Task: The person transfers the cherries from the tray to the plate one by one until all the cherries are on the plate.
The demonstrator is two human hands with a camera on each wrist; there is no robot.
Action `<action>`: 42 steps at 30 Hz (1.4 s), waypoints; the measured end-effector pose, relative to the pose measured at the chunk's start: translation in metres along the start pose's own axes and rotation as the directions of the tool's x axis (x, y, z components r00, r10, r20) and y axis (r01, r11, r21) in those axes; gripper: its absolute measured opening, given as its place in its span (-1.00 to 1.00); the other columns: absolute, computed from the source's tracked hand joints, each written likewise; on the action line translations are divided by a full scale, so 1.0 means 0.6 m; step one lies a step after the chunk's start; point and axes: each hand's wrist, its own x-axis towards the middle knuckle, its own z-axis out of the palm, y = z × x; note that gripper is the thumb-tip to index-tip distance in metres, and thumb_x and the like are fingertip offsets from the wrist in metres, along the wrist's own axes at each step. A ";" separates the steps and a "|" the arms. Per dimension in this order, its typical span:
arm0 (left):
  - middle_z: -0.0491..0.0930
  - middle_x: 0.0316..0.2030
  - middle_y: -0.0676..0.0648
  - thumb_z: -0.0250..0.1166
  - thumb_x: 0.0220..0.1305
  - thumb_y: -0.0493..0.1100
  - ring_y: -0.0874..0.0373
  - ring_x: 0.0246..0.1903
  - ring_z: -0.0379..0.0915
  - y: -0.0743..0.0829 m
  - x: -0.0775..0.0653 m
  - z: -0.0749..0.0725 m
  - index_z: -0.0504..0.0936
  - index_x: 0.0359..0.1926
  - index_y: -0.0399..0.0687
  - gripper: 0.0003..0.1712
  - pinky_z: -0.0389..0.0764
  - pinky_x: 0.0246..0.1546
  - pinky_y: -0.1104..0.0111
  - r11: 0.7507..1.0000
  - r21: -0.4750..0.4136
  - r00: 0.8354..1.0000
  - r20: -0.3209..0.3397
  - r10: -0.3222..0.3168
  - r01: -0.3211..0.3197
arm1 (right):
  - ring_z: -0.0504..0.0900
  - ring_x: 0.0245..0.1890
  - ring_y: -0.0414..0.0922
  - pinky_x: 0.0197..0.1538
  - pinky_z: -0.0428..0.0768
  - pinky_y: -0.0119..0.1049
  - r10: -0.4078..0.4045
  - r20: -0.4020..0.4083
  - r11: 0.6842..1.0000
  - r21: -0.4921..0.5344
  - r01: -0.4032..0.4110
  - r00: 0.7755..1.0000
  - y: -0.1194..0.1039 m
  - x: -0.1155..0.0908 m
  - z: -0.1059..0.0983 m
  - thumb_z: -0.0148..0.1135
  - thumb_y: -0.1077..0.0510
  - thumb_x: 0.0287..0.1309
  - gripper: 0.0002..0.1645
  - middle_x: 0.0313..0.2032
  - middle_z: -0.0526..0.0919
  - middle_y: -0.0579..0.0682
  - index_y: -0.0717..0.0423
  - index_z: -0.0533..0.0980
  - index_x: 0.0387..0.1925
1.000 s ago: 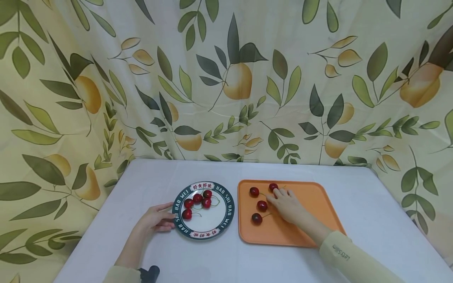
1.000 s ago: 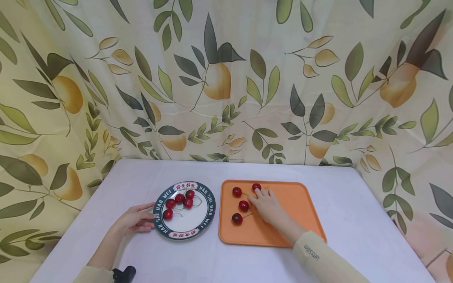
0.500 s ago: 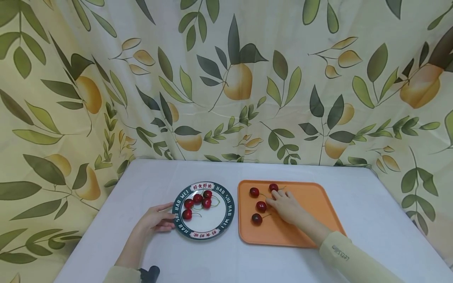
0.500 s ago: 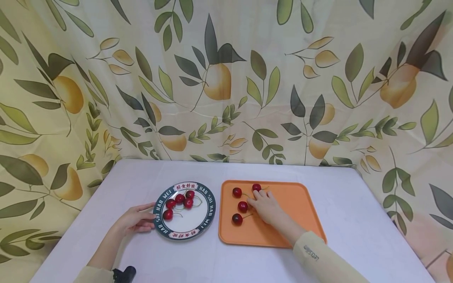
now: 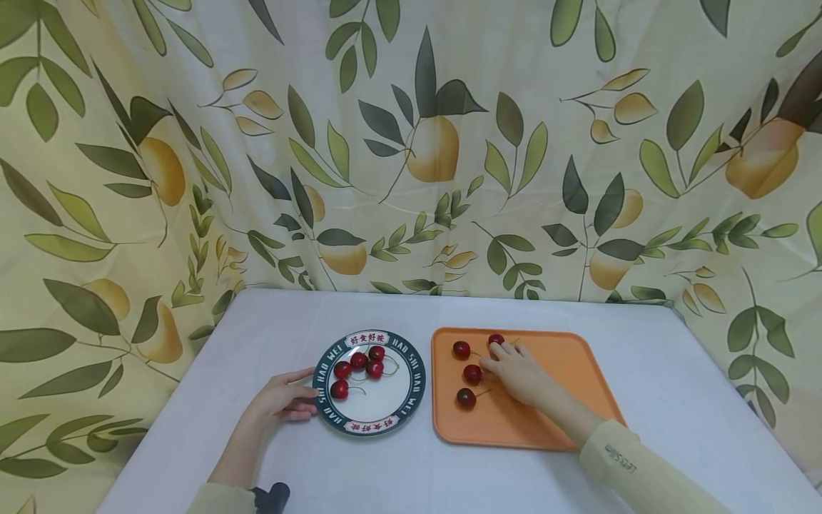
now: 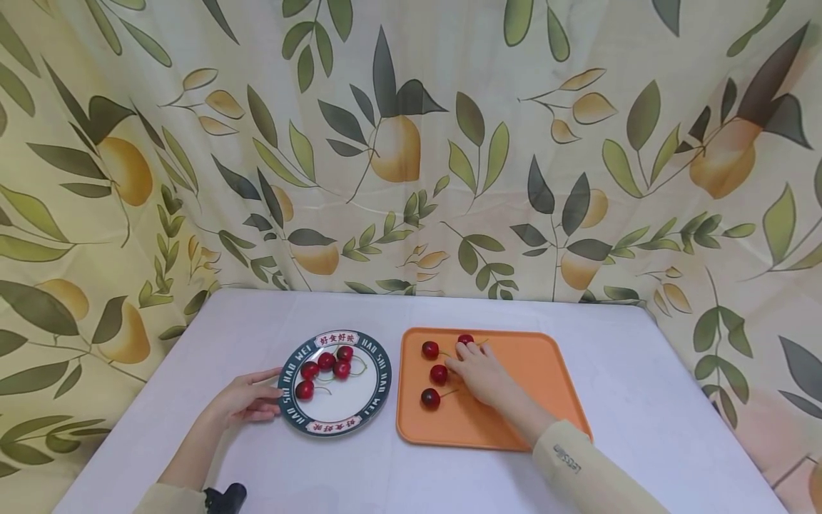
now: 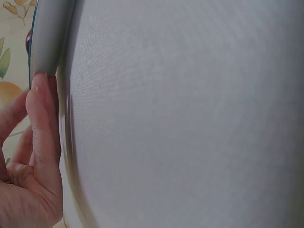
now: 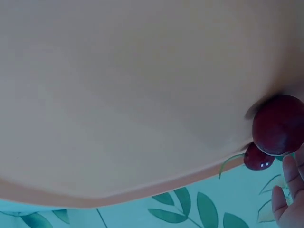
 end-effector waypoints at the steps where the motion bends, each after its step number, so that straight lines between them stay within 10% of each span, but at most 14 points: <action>1: 0.65 -0.45 -0.15 0.23 0.10 -0.33 0.09 -0.61 0.59 0.000 0.000 0.000 0.35 0.24 -0.17 -0.38 0.67 -0.50 0.30 1.000 -0.002 1.000 0.000 0.000 0.000 | 0.34 -0.24 -0.01 -0.26 0.33 -0.14 -0.003 -0.004 1.000 0.002 0.003 1.000 0.000 0.001 0.000 0.25 0.19 0.04 -0.84 -0.31 0.35 0.01 -0.05 0.53 -0.28; 14: 0.65 -0.45 -0.15 0.23 0.10 -0.33 0.09 -0.61 0.59 0.000 0.001 0.001 0.35 0.24 -0.16 -0.38 0.67 -0.49 0.30 1.000 0.004 1.000 -0.002 -0.011 0.011 | 0.36 -0.23 -0.07 -0.12 0.38 -0.11 0.005 -0.093 0.991 0.137 0.007 0.996 -0.034 0.043 -0.033 0.26 0.18 0.06 -0.85 -0.36 0.33 -0.10 -0.09 0.50 -0.30; 42: 0.65 -0.44 -0.15 0.22 0.11 -0.32 0.10 -0.60 0.59 0.003 0.001 0.000 0.34 0.25 -0.16 -0.38 0.67 -0.50 0.31 1.000 0.007 1.000 0.006 -0.008 0.008 | 0.31 -0.17 -0.14 0.06 0.33 -0.14 -0.071 0.012 0.979 0.192 0.067 0.997 -0.175 0.154 -0.025 0.06 0.08 0.24 -0.82 -0.24 0.34 -0.12 -0.15 0.48 -0.12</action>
